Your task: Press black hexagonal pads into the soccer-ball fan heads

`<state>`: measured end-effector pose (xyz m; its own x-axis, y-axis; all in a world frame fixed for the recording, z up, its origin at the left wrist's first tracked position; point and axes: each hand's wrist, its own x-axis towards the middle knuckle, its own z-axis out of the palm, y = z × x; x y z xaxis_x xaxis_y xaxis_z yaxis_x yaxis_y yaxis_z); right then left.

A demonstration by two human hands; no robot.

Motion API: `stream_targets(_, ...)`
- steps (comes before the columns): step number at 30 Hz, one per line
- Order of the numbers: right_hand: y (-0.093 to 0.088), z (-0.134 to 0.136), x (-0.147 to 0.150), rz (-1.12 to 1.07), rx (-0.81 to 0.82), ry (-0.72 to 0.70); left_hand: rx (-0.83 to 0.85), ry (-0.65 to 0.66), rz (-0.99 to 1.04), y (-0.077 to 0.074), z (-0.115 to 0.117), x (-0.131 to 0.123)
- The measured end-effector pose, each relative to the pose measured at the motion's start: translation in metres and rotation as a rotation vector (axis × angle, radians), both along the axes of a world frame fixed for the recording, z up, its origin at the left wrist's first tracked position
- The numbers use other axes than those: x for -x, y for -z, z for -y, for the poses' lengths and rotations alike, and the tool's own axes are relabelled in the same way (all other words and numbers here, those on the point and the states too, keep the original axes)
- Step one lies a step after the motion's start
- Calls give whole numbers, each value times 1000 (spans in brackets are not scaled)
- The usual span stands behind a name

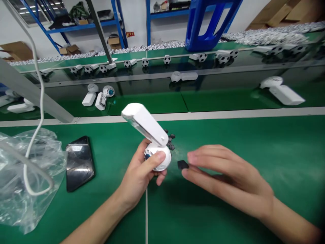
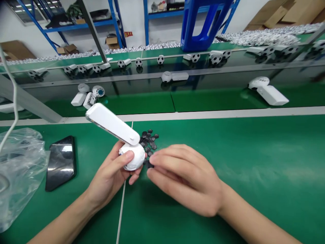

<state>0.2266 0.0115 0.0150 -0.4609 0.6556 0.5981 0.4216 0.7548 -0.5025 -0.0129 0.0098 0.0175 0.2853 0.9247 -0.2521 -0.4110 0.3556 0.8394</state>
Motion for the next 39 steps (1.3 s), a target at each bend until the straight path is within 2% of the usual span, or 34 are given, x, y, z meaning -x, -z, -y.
stream_targets(3,-9,8,-1,-41,-44,-18,-13,40,45,4,4,-5)
stream_targets(7,-10,6,10,-62,-80,-49,-76,53,19,11,10,-8)
stream_targets(12,-5,5,31,-260,142,118,-173,57,-33,16,13,-7)
stream_targets(15,-6,6,30,-101,7,173,-196,55,-24,18,14,-7)
stream_targets(17,-9,6,24,28,-99,144,-198,53,-21,19,15,-8)
stream_targets(19,-11,7,17,81,-101,125,-194,46,-26,19,16,-8)
stream_targets(22,-12,12,12,13,-31,136,-193,36,-26,19,18,-8)
stream_targets(25,-13,18,9,-101,-32,144,-176,17,-30,19,20,-8)
stream_targets(29,-19,19,10,-17,-36,8,-183,5,-89,18,20,-7)
stream_targets(31,-21,16,14,-74,-37,-24,-206,31,-98,16,20,-6)
stream_targets(33,-22,11,22,-269,83,-3,-240,55,-92,13,19,-7)
stream_targets(34,-21,9,25,-375,230,11,-259,58,-88,11,19,-7)
stream_targets(36,-19,5,30,-533,634,15,-295,57,-101,7,18,-7)
stream_targets(38,-13,1,30,-603,1016,-10,-325,44,-156,4,17,-7)
stream_targets(39,-10,0,28,-622,1134,-31,-337,32,-190,2,16,-7)
